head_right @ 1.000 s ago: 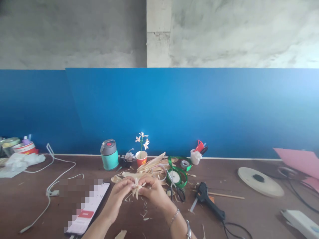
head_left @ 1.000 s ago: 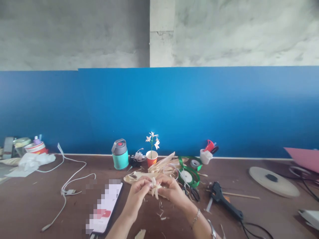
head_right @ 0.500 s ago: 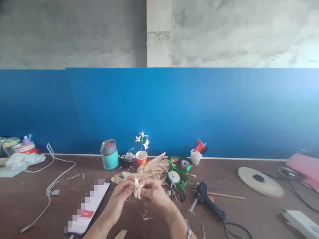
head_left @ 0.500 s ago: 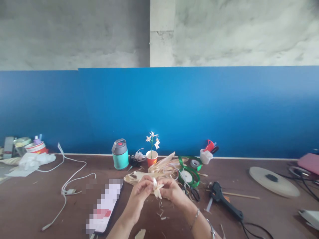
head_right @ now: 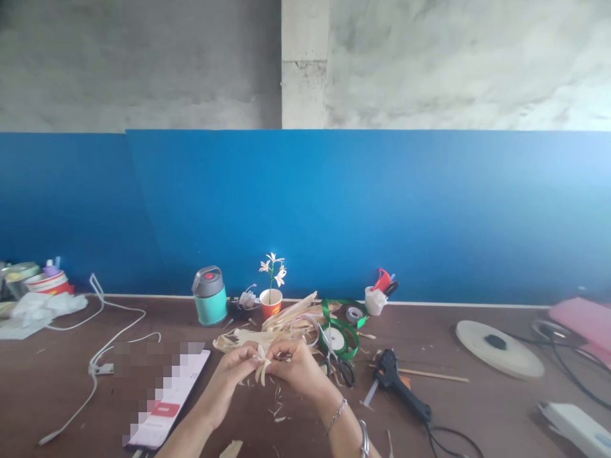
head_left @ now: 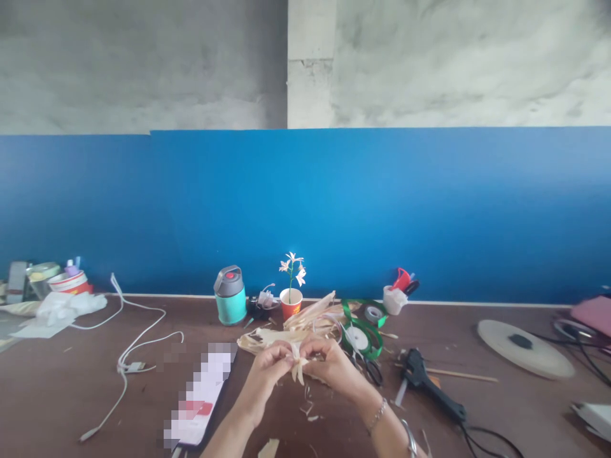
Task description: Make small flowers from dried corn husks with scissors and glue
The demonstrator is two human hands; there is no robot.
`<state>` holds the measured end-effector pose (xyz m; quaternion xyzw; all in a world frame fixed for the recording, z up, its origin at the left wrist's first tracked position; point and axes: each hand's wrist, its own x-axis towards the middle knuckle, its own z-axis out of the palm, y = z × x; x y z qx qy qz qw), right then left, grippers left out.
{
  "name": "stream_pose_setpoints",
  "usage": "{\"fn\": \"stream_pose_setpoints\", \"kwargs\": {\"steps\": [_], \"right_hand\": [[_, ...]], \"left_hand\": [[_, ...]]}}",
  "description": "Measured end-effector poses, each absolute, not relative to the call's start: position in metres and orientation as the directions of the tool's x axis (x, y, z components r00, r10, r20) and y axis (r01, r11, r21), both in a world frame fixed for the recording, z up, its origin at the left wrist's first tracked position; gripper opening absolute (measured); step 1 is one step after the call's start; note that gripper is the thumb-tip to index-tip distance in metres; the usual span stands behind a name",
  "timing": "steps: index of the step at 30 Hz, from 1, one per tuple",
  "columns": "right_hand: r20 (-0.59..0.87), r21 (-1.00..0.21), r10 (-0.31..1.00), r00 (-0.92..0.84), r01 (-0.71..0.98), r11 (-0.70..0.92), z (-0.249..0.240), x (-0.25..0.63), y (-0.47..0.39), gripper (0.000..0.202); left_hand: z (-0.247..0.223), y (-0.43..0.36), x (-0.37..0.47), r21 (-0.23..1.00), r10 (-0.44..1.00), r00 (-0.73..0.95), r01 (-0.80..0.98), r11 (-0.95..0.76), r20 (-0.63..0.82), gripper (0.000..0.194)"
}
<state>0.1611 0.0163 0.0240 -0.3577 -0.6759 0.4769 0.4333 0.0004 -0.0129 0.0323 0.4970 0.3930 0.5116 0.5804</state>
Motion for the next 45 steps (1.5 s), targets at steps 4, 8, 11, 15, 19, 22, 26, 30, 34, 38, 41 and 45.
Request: {"fn": "stream_pose_setpoints", "kwargs": {"steps": [4, 8, 11, 15, 19, 22, 26, 30, 34, 38, 41, 45], "right_hand": [[0.191, -0.976, 0.891, -0.412, 0.022, 0.219, 0.017, 0.163, 0.018, 0.014], [0.138, -0.987, 0.872, -0.47, -0.133, 0.084, 0.012, 0.163, 0.019, 0.02], [0.105, -0.977, 0.863, -0.494, -0.215, -0.004, 0.012, 0.163, 0.018, 0.022], [0.115, -0.979, 0.857, -0.503, -0.202, 0.013, 0.011, 0.166, 0.02, 0.02], [0.143, -0.989, 0.864, -0.483, -0.11, 0.102, 0.011, 0.169, 0.02, 0.018], [0.169, -0.985, 0.853, -0.494, -0.045, 0.169, 0.016, 0.168, 0.017, 0.015], [0.201, -0.97, 0.836, -0.51, 0.016, 0.243, 0.025, 0.167, 0.013, 0.009], [0.233, -0.95, 0.833, -0.502, 0.067, 0.306, 0.026, 0.166, 0.013, 0.008], [0.268, -0.925, 0.831, -0.488, 0.11, 0.363, 0.018, 0.165, 0.017, 0.008], [0.358, -0.923, 0.868, -0.345, 0.011, 0.385, 0.007, 0.163, 0.025, 0.012], [0.453, -0.887, 0.87, -0.193, -0.006, 0.461, 0.003, 0.163, 0.03, 0.01], [0.474, -0.875, 0.867, -0.153, 0.026, 0.483, 0.005, 0.164, 0.03, 0.004]], "left_hand": [[0.03, -0.013, 0.002, 0.969, 0.977, 0.199, -0.248, -0.021, 0.072, 0.026], [0.028, -0.014, 0.005, 0.952, 0.971, 0.214, -0.305, -0.032, 0.102, 0.03], [0.028, -0.014, 0.006, 0.945, 0.97, 0.215, -0.324, -0.036, 0.111, 0.03], [0.028, -0.014, 0.004, 0.953, 0.968, 0.235, -0.303, -0.019, 0.093, 0.023], [0.026, -0.013, 0.002, 0.959, 0.969, 0.224, -0.28, -0.043, 0.108, 0.02], [0.025, -0.012, 0.001, 0.968, 0.975, 0.208, -0.249, -0.031, 0.084, 0.02], [0.022, -0.01, 0.0, 0.974, 0.975, 0.216, -0.226, 0.007, 0.044, 0.018], [0.016, -0.008, 0.0, 0.961, 0.963, 0.268, -0.266, 0.077, -0.004, 0.019], [0.013, -0.006, 0.002, 0.947, 0.959, 0.271, -0.278, 0.16, -0.083, 0.021], [0.016, -0.006, 0.002, 0.933, 0.987, 0.162, -0.354, 0.057, 0.001, 0.032], [0.018, -0.006, 0.002, 0.937, 0.988, 0.151, -0.347, 0.038, 0.016, 0.032], [0.016, -0.004, 0.003, 0.952, 0.969, 0.249, -0.296, 0.077, -0.001, 0.032]]}}
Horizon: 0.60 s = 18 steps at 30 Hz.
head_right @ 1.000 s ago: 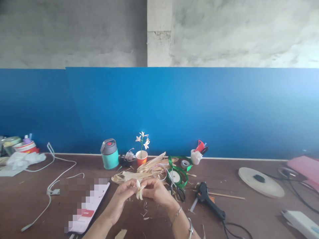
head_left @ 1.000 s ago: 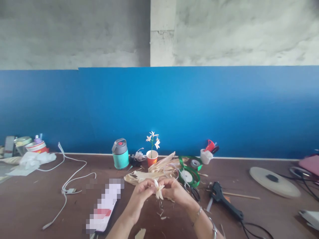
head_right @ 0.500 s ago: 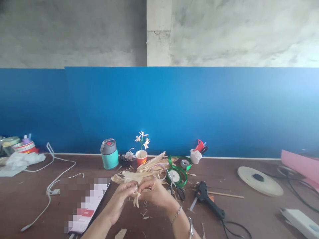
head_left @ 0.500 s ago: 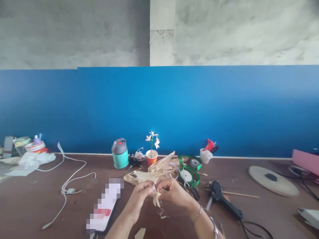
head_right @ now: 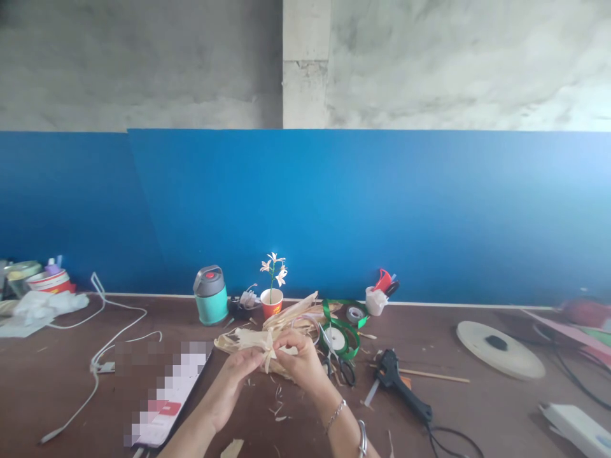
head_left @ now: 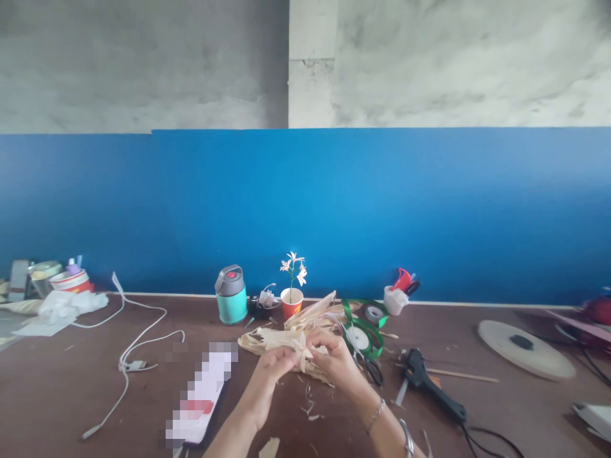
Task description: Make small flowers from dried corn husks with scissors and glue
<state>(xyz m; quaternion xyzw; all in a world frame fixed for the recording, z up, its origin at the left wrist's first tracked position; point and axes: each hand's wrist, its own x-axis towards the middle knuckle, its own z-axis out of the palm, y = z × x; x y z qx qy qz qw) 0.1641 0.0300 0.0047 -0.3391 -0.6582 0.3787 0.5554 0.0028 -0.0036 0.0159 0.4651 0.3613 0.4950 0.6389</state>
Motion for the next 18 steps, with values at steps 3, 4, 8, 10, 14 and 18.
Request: {"fn": "stream_pose_setpoints", "kwargs": {"steps": [3, 4, 8, 10, 14, 18], "right_hand": [[0.444, -0.895, 0.884, -0.148, -0.023, 0.446, 0.006, 0.162, 0.027, 0.006], [0.426, -0.905, 0.893, -0.143, -0.049, 0.423, 0.006, 0.16, 0.026, 0.007], [0.303, -0.935, 0.941, -0.149, -0.236, 0.264, 0.005, 0.15, 0.02, 0.018], [0.214, -0.93, 0.964, -0.157, -0.334, 0.152, 0.005, 0.145, 0.017, 0.023], [0.152, -0.93, 0.977, -0.147, -0.356, 0.091, 0.003, 0.141, 0.016, 0.024], [0.363, -0.92, 0.93, 0.061, -0.137, 0.368, 0.0, 0.144, 0.02, 0.013]], "left_hand": [[0.014, -0.002, 0.005, 0.935, 0.967, 0.254, -0.342, 0.091, -0.002, 0.033], [0.015, -0.003, 0.005, 0.925, 0.968, 0.249, -0.366, 0.098, -0.004, 0.033], [0.023, -0.008, 0.007, 0.902, 0.973, 0.232, -0.42, 0.102, -0.002, 0.031], [0.028, -0.011, 0.006, 0.903, 0.976, 0.216, -0.421, 0.086, 0.007, 0.03], [0.03, -0.013, 0.005, 0.904, 0.979, 0.204, -0.422, 0.067, 0.023, 0.028], [0.02, -0.011, 0.004, 0.875, 0.97, 0.235, -0.454, 0.168, -0.065, 0.031]]}}
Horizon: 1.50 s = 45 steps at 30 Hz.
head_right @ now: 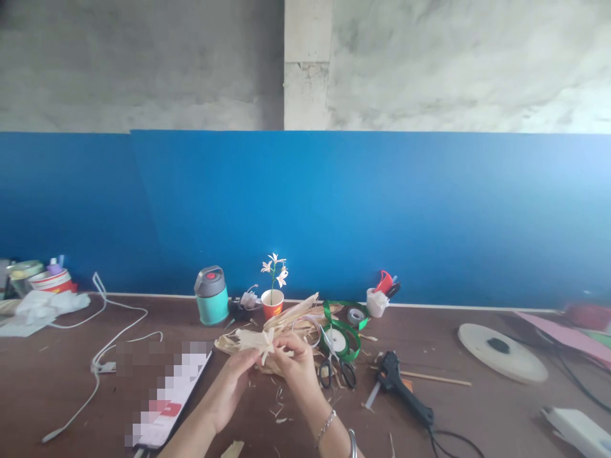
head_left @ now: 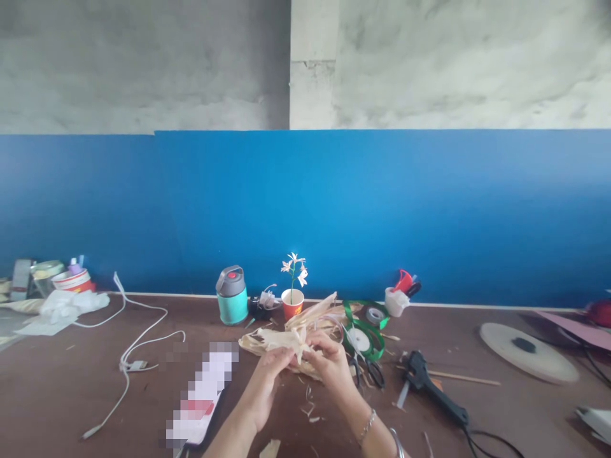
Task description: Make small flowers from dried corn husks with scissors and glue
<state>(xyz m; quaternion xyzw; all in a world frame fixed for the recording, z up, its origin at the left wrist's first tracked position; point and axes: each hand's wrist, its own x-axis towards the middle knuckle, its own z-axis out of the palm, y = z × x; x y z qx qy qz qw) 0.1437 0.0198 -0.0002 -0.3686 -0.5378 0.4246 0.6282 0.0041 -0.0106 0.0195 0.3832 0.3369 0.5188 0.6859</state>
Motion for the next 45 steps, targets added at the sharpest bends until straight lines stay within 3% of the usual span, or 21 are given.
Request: {"fn": "stream_pose_setpoints", "kwargs": {"steps": [3, 8, 12, 16, 18, 23, 29, 38, 45], "right_hand": [[0.449, -0.892, 0.882, 0.142, 0.019, 0.452, -0.002, 0.146, 0.02, 0.008], [0.525, -0.85, 0.844, 0.115, 0.124, 0.512, -0.002, 0.145, 0.015, 0.011], [0.477, -0.877, 0.87, 0.126, 0.129, 0.462, -0.001, 0.141, 0.011, 0.011], [0.402, -0.916, 0.903, 0.15, 0.052, 0.399, -0.003, 0.137, 0.01, 0.011], [0.433, -0.901, 0.886, 0.167, 0.093, 0.423, -0.005, 0.137, 0.011, 0.01], [0.709, -0.677, 0.691, 0.139, 0.409, 0.612, -0.009, 0.14, 0.01, 0.012], [0.833, -0.433, 0.552, 0.047, 0.677, 0.596, -0.014, 0.141, 0.008, 0.011], [0.867, -0.347, 0.497, 0.015, 0.733, 0.584, -0.011, 0.141, 0.003, 0.013], [0.86, -0.389, 0.507, 0.057, 0.715, 0.581, -0.011, 0.138, 0.004, 0.017]], "left_hand": [[0.01, -0.011, 0.007, 0.774, 0.935, 0.312, -0.545, 0.323, -0.17, 0.033], [0.001, -0.011, 0.015, 0.698, 0.948, 0.282, -0.649, 0.302, -0.149, 0.025], [-0.002, -0.01, 0.019, 0.766, 0.956, 0.264, -0.586, 0.265, -0.129, 0.03], [0.002, -0.011, 0.019, 0.877, 0.983, 0.146, -0.452, 0.164, -0.108, 0.034], [0.005, -0.013, 0.018, 0.914, 0.994, 0.074, -0.392, 0.103, -0.08, 0.036], [0.008, -0.015, 0.017, 0.948, 1.0, -0.024, -0.319, 0.008, -0.016, 0.04], [0.008, -0.014, 0.019, 0.881, 0.985, 0.08, -0.439, 0.175, -0.156, 0.041], [0.004, -0.022, 0.03, 0.691, 0.93, 0.18, -0.627, 0.359, -0.32, 0.043], [-0.001, -0.02, 0.03, 0.799, 0.958, 0.113, -0.53, 0.284, -0.265, 0.044]]}}
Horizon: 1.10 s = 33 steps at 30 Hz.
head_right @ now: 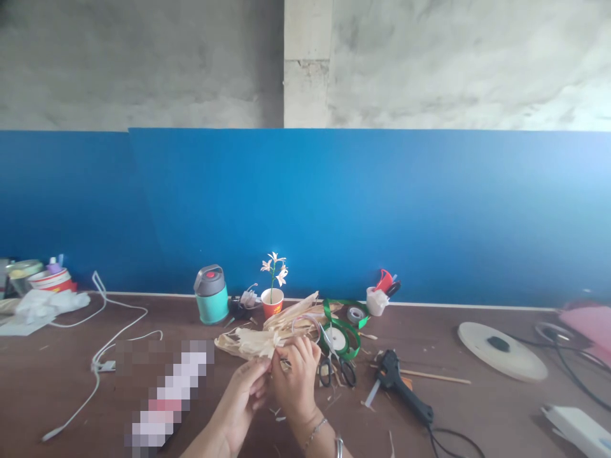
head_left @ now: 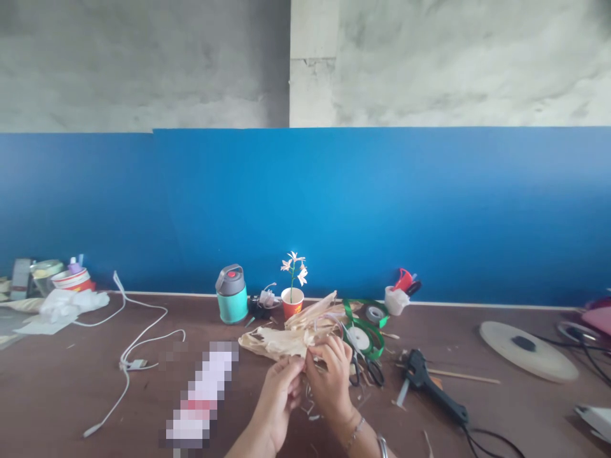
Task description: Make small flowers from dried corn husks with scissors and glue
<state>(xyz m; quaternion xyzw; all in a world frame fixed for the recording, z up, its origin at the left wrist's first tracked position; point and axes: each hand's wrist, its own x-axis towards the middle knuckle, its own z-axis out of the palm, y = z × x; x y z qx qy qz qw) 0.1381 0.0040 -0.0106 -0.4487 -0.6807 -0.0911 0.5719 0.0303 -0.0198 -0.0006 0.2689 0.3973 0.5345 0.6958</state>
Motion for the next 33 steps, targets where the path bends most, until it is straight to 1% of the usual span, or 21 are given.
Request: {"fn": "stream_pose_setpoints", "kwargs": {"steps": [6, 8, 10, 12, 14, 16, 18, 20, 22, 25, 27, 30, 33], "right_hand": [[0.826, -0.501, 0.55, 0.124, 0.608, 0.616, -0.012, 0.135, 0.003, 0.015], [0.783, -0.584, 0.604, 0.152, 0.516, 0.627, -0.011, 0.136, 0.004, 0.014], [0.692, -0.706, 0.704, 0.16, 0.353, 0.614, -0.01, 0.137, 0.007, 0.014], [0.553, -0.832, 0.82, 0.144, 0.141, 0.537, -0.009, 0.138, 0.01, 0.013], [0.394, -0.912, 0.911, 0.122, -0.069, 0.404, -0.008, 0.137, 0.014, 0.015], [0.287, -0.926, 0.954, 0.088, -0.228, 0.3, -0.007, 0.136, 0.016, 0.02], [0.246, -0.914, 0.968, 0.042, -0.323, 0.247, -0.007, 0.134, 0.016, 0.023], [0.219, -0.904, 0.976, -0.002, -0.376, 0.202, -0.007, 0.132, 0.015, 0.023], [0.176, -0.901, 0.983, -0.044, -0.41, 0.143, -0.006, 0.131, 0.014, 0.024], [0.136, -0.901, 0.987, -0.091, -0.425, 0.085, -0.005, 0.132, 0.014, 0.027], [0.129, -0.911, 0.985, -0.112, -0.406, 0.073, -0.004, 0.132, 0.014, 0.028], [0.129, -0.941, 0.981, -0.143, -0.329, 0.075, -0.002, 0.133, 0.014, 0.03], [0.097, -0.957, 0.993, -0.071, -0.28, 0.074, 0.002, 0.136, 0.014, 0.038]], "left_hand": [[0.002, -0.018, 0.026, 0.785, 0.945, 0.197, -0.528, 0.326, -0.26, 0.043], [0.001, -0.018, 0.024, 0.785, 0.939, 0.229, -0.516, 0.341, -0.258, 0.041], [0.0, -0.016, 0.021, 0.807, 0.945, 0.246, -0.5, 0.314, -0.215, 0.038], [-0.001, -0.014, 0.017, 0.849, 0.974, 0.198, -0.49, 0.198, -0.113, 0.033], [-0.001, -0.011, 0.014, 0.9, 0.998, 0.066, -0.436, 0.019, 0.011, 0.023], [0.0, -0.008, 0.011, 0.943, 0.991, -0.057, -0.305, -0.133, 0.122, 0.016], [0.001, -0.006, 0.01, 0.956, 0.968, -0.088, -0.158, -0.248, 0.236, 0.018], [0.0, -0.004, 0.009, 0.938, 0.937, -0.068, -0.039, -0.345, 0.342, 0.017], [-0.004, -0.002, 0.008, 0.914, 0.911, -0.074, 0.049, -0.403, 0.406, 0.019], [-0.009, 0.0, 0.006, 0.864, 0.862, -0.11, 0.172, -0.474, 0.495, 0.017], [-0.011, 0.0, 0.005, 0.82, 0.823, -0.12, 0.246, -0.518, 0.556, 0.016], [-0.012, -0.001, 0.003, 0.743, 0.747, -0.152, 0.342, -0.575, 0.648, 0.015], [-0.013, 0.0, 0.001, 0.689, 0.684, -0.189, 0.413, -0.596, 0.705, 0.013]]}}
